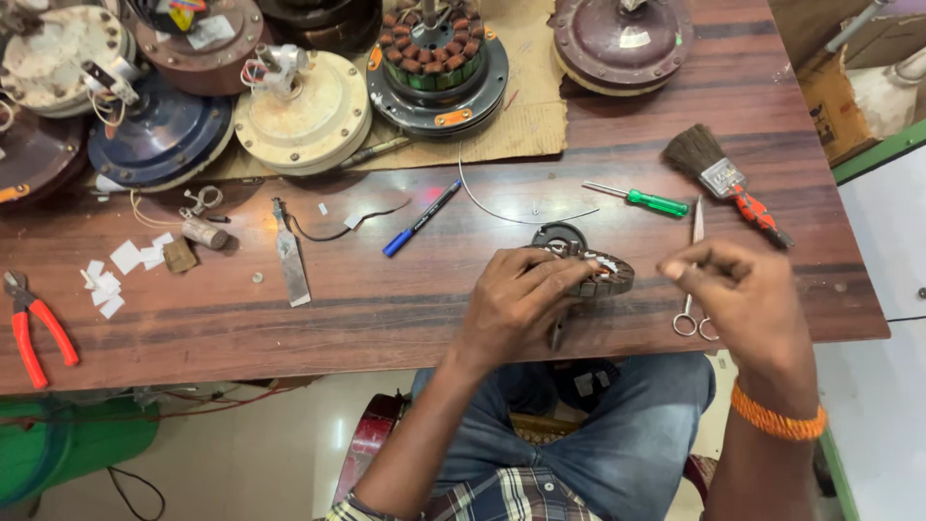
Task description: The person sits at a workbench and winds copper wire by hand around the armature of a fan motor, pressing the wire into the slots around the rotor while turning the armature. They work the wire around the winding continuously, with assorted fan motor parts and hand tools laid out on the bench.
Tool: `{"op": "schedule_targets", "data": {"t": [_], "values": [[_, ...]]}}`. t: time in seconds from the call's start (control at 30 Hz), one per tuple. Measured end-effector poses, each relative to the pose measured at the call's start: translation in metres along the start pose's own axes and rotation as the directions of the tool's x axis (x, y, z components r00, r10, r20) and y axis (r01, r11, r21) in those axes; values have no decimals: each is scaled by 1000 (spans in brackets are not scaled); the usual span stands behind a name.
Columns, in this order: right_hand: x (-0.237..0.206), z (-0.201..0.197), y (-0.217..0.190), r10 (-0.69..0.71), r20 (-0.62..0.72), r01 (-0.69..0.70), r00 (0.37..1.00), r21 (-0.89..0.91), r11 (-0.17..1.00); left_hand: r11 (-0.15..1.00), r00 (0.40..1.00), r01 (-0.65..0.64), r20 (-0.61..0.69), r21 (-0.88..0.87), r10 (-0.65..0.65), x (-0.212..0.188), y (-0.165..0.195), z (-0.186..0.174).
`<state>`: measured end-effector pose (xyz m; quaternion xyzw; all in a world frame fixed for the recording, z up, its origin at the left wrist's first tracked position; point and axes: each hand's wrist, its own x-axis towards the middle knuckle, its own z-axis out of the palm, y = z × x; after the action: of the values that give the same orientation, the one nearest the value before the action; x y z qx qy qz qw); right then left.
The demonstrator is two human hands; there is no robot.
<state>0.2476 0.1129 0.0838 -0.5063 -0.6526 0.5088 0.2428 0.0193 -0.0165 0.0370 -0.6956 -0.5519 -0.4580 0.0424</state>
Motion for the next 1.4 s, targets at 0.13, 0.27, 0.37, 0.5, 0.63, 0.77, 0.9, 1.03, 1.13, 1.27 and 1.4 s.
{"op": "schedule_targets", "data": {"t": [0.13,0.27,0.37,0.5,0.63,0.77,0.9,1.03,1.13,1.27,1.4], "values": [[-23,15,-1,-204,136,206,969,-2,979,997,997,-29,68,-68,33,8,-13,-8],[-44,38,0,-185,154,208,971,-150,967,995,998,29,57,-93,-24,4,-12,-3],[-57,57,6,-307,106,322,946,-424,846,991,999,38,41,-131,-33,0,-16,1],[-54,87,31,-600,59,562,798,-432,705,993,999,-3,52,-115,9,-3,-18,1],[-45,104,64,-575,-41,507,817,-425,750,991,986,-84,136,-107,98,-6,-18,-5],[-45,115,81,-570,-138,527,810,-252,811,983,969,-179,167,-46,184,-10,-18,-6],[-48,113,79,-547,-175,514,818,-203,833,942,958,-275,139,192,251,-18,-22,1],[-58,94,68,-542,-163,485,824,-289,825,951,966,-260,48,171,255,-29,-25,8],[-68,71,51,-333,-118,250,936,-445,860,933,974,-219,4,287,228,-40,-15,12],[-72,54,16,-517,6,464,856,-449,763,980,997,-71,8,188,71,-42,-3,13],[-57,56,-18,-645,53,593,762,-455,664,968,957,226,-161,-112,-242,-38,22,24]]}}
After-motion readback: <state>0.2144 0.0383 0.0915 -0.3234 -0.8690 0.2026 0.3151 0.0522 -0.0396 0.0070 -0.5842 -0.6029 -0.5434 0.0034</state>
